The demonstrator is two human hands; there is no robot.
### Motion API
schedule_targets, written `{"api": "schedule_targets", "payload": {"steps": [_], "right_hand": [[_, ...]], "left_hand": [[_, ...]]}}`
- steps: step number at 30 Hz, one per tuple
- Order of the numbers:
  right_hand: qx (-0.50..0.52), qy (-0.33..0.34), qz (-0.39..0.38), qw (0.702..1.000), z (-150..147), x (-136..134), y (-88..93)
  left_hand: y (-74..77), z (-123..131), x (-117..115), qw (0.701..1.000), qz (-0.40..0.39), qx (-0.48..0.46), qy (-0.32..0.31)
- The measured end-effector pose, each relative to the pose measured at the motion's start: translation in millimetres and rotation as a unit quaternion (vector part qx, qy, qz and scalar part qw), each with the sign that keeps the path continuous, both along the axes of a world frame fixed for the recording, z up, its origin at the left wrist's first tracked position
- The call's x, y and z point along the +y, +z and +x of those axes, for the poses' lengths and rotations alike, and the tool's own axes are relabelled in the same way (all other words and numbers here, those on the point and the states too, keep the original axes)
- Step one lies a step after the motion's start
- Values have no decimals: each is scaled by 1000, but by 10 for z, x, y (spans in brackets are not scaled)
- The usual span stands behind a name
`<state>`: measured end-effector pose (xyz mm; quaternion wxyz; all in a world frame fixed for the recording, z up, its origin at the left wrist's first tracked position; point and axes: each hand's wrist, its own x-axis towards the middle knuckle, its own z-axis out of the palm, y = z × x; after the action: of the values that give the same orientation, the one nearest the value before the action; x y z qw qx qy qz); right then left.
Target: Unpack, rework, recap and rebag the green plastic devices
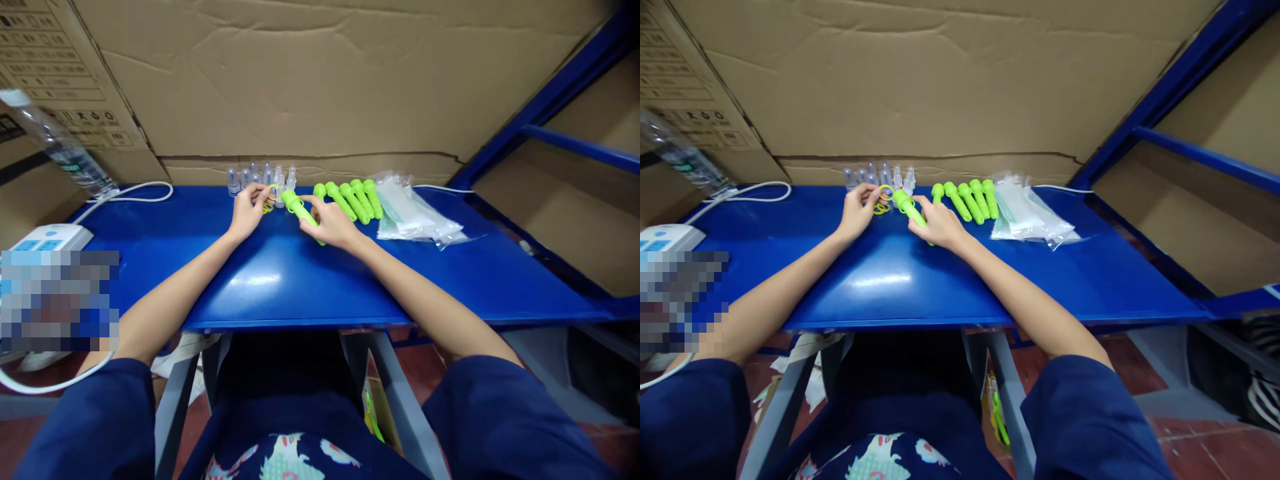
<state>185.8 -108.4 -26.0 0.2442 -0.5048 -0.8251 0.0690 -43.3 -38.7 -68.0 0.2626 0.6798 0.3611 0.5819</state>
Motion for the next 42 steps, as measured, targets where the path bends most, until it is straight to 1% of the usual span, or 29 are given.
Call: {"api": "schedule_targets", "payload": {"steps": [2,3,6,8,11,14,18,20,23,26,28,30,33,36,39,42], "right_hand": [[-3,-11,19,1000,59,26,-3],[-6,-5,25,1000,85,34,-2],[-12,53,16,998,126,36,0],[-10,86,7,996,124,24,-2],[-9,103,6,995,110,3,-5],[-15,107,2,994,105,-17,-1],[-26,99,3,995,106,-57,26],[-33,93,7,995,105,-76,42],[-51,77,9,996,103,-87,51],[-58,66,-3,996,90,-81,10],[-38,71,-22,996,69,-67,-48],[-6,79,-33,996,39,-42,-120],[54,88,-19,994,-3,11,-213],[121,112,-12,986,-40,46,-265],[199,134,-63,969,-90,32,-293],[262,126,-114,950,-155,-5,-324]], "left_hand": [[-3,-5,23,1000,-18,-16,14],[-5,-5,31,999,-33,-17,14],[-13,20,24,996,-88,12,-19],[-15,46,-2,993,-105,40,-45],[-13,69,-41,990,-111,55,-70],[-13,71,-69,990,-114,47,-66],[3,80,-112,997,-61,42,-28],[21,103,-144,998,-55,29,-15],[49,164,-212,994,-111,-4,-16],[70,235,-298,988,-144,-31,-53],[80,271,-348,986,-136,-42,-86],[93,291,-381,985,-126,-46,-105],[119,301,-397,987,-107,-33,-112],[134,316,-392,990,-81,-25,-111],[117,344,-384,991,-66,-39,-109],[71,373,-376,991,-56,-52,-106]]}}
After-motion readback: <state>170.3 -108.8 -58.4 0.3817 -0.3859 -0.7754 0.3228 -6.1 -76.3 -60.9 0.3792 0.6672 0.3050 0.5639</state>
